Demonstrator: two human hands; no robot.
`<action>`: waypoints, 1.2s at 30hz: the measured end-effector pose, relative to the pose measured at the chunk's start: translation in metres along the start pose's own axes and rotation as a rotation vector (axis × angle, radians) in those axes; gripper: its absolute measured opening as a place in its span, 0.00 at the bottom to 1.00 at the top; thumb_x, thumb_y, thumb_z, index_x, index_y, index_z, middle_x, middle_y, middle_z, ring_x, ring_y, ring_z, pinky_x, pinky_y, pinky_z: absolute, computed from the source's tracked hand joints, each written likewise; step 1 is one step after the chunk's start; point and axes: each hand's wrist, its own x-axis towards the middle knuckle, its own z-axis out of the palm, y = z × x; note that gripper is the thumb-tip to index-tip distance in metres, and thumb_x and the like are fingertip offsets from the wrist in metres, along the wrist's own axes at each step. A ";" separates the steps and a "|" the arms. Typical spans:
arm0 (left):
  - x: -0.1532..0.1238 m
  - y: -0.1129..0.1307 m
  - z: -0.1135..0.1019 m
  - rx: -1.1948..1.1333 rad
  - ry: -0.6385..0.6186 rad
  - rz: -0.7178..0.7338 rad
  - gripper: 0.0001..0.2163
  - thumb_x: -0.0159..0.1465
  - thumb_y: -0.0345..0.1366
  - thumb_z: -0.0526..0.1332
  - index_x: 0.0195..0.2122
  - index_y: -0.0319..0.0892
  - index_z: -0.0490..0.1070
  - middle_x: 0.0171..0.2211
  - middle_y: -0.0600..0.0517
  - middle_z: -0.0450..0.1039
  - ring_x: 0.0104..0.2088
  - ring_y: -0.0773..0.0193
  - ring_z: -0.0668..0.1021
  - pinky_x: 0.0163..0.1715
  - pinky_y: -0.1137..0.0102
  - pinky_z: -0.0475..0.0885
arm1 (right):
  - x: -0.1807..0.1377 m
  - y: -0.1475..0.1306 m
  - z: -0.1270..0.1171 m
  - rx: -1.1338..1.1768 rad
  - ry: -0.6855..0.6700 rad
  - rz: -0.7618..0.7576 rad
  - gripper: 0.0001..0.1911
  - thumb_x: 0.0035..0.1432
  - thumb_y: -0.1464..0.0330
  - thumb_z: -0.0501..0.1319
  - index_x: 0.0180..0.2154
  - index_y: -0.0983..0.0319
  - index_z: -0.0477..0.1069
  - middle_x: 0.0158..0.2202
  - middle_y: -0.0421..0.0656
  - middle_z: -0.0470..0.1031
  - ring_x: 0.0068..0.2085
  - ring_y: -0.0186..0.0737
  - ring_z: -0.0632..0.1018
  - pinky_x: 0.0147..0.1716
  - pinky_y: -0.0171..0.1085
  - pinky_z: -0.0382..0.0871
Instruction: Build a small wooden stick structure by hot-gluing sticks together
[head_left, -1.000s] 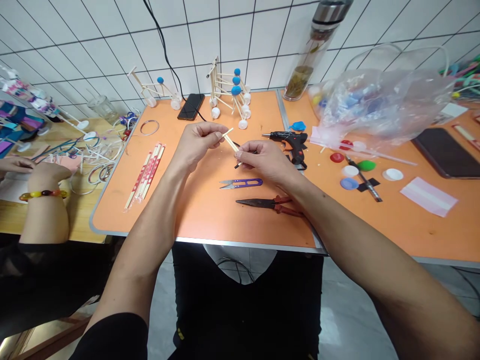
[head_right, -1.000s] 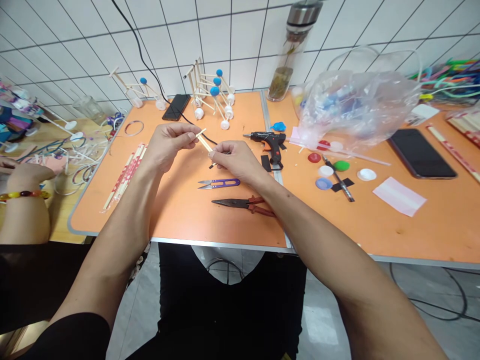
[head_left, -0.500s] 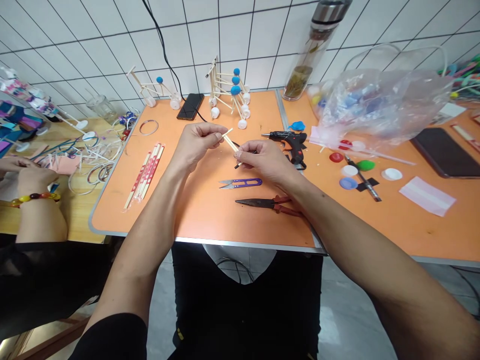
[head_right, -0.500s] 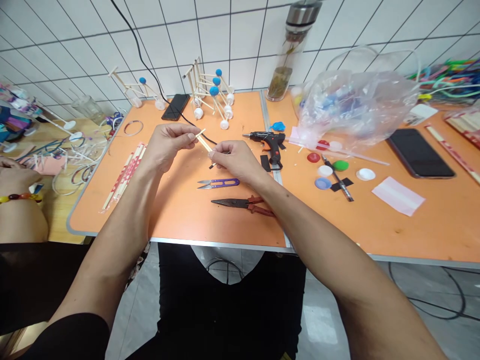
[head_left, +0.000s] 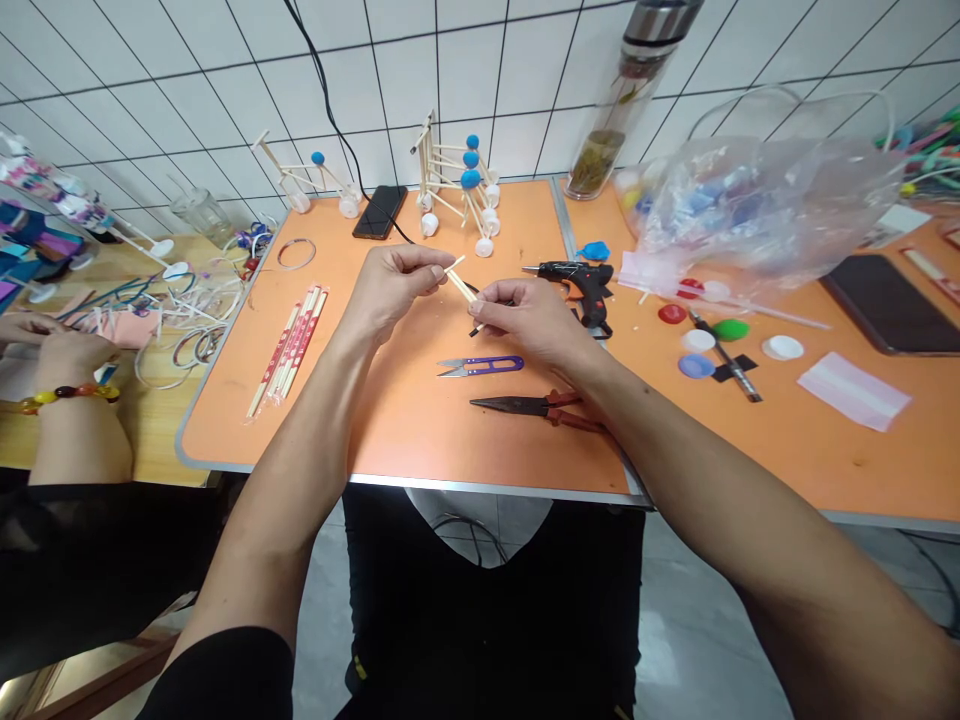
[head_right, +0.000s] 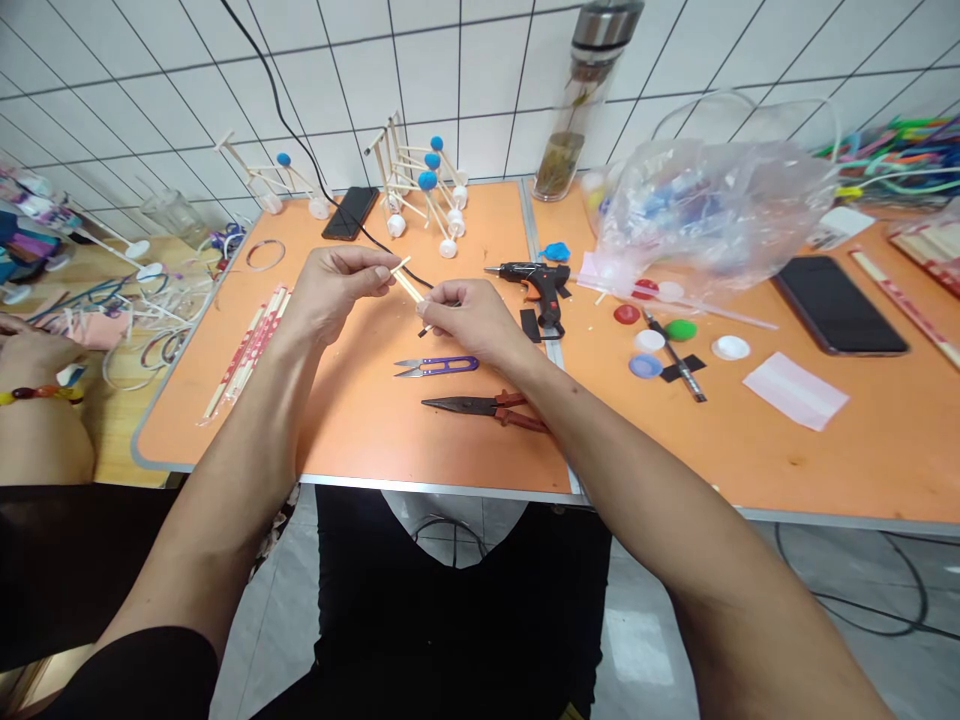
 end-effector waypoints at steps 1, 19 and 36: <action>0.000 0.000 0.000 -0.001 -0.001 0.001 0.08 0.59 0.22 0.74 0.36 0.41 0.90 0.30 0.50 0.85 0.32 0.66 0.82 0.37 0.71 0.78 | 0.000 0.000 0.000 -0.001 0.002 0.000 0.07 0.62 0.70 0.72 0.30 0.60 0.83 0.31 0.43 0.84 0.33 0.37 0.77 0.37 0.36 0.71; 0.000 0.001 0.002 -0.003 0.002 0.008 0.09 0.59 0.22 0.73 0.35 0.41 0.91 0.30 0.51 0.85 0.32 0.68 0.81 0.36 0.72 0.77 | -0.001 0.000 0.000 -0.004 0.003 0.000 0.07 0.62 0.71 0.72 0.30 0.60 0.82 0.31 0.42 0.83 0.34 0.37 0.77 0.38 0.36 0.71; -0.001 0.001 0.001 0.029 0.001 0.000 0.08 0.58 0.24 0.74 0.36 0.42 0.90 0.31 0.50 0.85 0.33 0.66 0.83 0.39 0.70 0.79 | -0.001 -0.003 -0.001 -0.023 0.006 0.010 0.07 0.62 0.71 0.72 0.30 0.61 0.82 0.31 0.42 0.83 0.33 0.37 0.77 0.36 0.36 0.70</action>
